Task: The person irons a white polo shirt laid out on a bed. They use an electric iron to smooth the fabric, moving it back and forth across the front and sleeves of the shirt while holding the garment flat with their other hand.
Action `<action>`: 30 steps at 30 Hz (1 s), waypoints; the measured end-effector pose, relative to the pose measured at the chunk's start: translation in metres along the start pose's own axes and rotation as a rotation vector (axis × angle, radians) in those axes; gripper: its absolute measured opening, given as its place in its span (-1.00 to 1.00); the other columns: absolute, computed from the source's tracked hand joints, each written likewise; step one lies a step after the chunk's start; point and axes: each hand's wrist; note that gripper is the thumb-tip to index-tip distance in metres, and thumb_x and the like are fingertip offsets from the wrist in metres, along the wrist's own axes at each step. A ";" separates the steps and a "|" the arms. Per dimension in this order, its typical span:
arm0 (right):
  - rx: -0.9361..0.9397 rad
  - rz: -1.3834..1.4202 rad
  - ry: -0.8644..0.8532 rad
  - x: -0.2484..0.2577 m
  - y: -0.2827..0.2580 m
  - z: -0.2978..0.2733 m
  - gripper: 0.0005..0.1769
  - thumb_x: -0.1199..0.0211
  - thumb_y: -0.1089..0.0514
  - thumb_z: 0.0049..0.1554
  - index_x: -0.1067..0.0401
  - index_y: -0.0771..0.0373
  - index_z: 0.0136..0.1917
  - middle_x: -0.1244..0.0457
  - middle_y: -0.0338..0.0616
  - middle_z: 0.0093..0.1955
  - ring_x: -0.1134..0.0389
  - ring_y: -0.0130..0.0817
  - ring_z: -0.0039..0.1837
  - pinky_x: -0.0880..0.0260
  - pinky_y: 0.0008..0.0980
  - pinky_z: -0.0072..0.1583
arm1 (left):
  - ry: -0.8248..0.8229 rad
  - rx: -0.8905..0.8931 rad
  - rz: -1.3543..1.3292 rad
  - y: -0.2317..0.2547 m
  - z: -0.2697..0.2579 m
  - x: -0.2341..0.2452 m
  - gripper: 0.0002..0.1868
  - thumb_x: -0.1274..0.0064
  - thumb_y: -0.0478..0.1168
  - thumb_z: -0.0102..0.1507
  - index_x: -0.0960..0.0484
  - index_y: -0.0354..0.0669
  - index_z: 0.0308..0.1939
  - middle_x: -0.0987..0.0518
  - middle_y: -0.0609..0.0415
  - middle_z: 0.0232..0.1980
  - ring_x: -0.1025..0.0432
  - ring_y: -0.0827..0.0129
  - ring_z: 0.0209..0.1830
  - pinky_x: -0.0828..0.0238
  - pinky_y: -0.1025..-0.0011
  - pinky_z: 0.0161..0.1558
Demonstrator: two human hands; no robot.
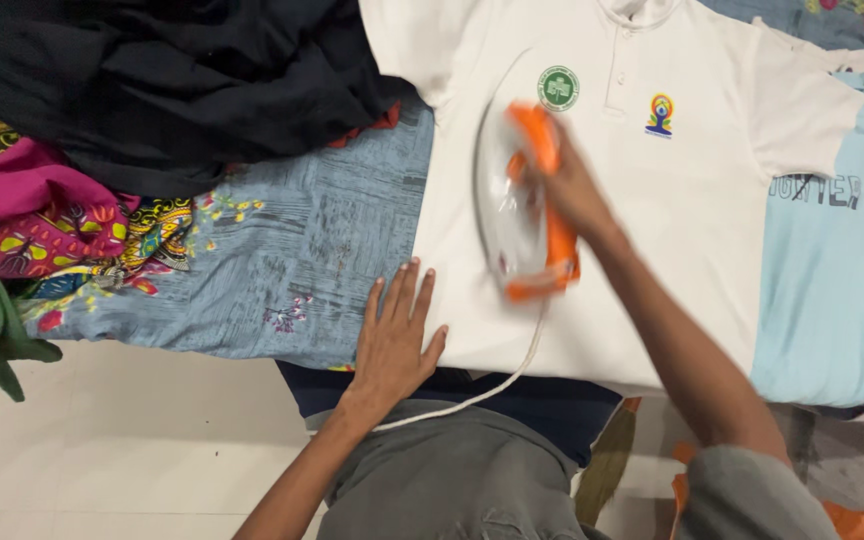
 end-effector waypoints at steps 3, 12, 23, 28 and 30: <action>-0.275 0.075 -0.073 -0.030 -0.026 -0.066 -0.01 -0.12 0.34 0.08 0.15 0.02 0.70 -0.28 -0.03 0.26 -0.30 -0.51 -0.27 -0.45 -0.47 -0.23 | -0.005 0.032 0.043 0.004 0.005 -0.003 -0.23 0.03 -0.02 0.32 -0.18 -0.27 0.55 -0.08 -0.33 0.60 -0.07 -0.05 0.58 0.09 -0.10 0.49; 0.508 -0.335 0.147 -0.003 0.032 0.007 -0.08 -0.27 0.47 0.15 0.07 0.23 0.66 -0.11 0.25 0.52 -0.26 0.01 0.37 -0.36 -0.13 0.25 | 0.028 0.056 0.149 0.008 0.011 -0.015 -0.30 0.04 -0.03 0.31 -0.27 -0.26 0.48 -0.11 -0.34 0.58 -0.09 -0.05 0.56 0.04 -0.11 0.45; -0.229 0.138 -0.041 -0.043 -0.003 -0.024 -0.09 -0.19 0.27 0.20 0.17 -0.09 0.67 -0.30 -0.13 0.07 -0.33 -0.44 -0.26 -0.45 -0.37 -0.28 | 0.201 0.191 -0.086 0.027 -0.035 -0.009 -0.28 -0.14 -0.20 0.26 -0.28 -0.24 0.48 0.10 -0.56 0.57 0.07 -0.42 0.58 0.06 -0.19 0.48; -0.401 0.377 -0.048 -0.091 -0.050 -0.128 0.05 -0.17 0.31 0.12 0.33 -0.13 0.67 -0.26 -0.11 -0.07 -0.33 -0.42 -0.39 -0.46 -0.36 -0.36 | 0.531 0.433 -0.397 0.045 -0.100 -0.033 -0.41 -0.10 -0.33 0.27 -0.33 -0.25 0.38 -0.14 -0.39 0.31 -0.20 -0.11 0.36 -0.21 0.11 0.42; -0.466 0.428 -0.064 -0.098 -0.054 -0.149 0.01 -0.20 0.25 0.21 0.33 -0.12 0.69 -0.22 -0.04 -0.17 -0.26 -0.41 -0.46 -0.41 -0.37 -0.40 | 0.467 0.556 -0.471 0.042 -0.114 -0.045 -0.45 -0.15 -0.29 0.27 -0.37 -0.26 0.32 -0.26 -0.27 0.30 -0.29 -0.01 0.30 -0.27 0.17 0.35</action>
Point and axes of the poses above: each hand's wrist, its own z-axis towards the middle knuckle, its own x-axis out of the back of the hand, y = z × x
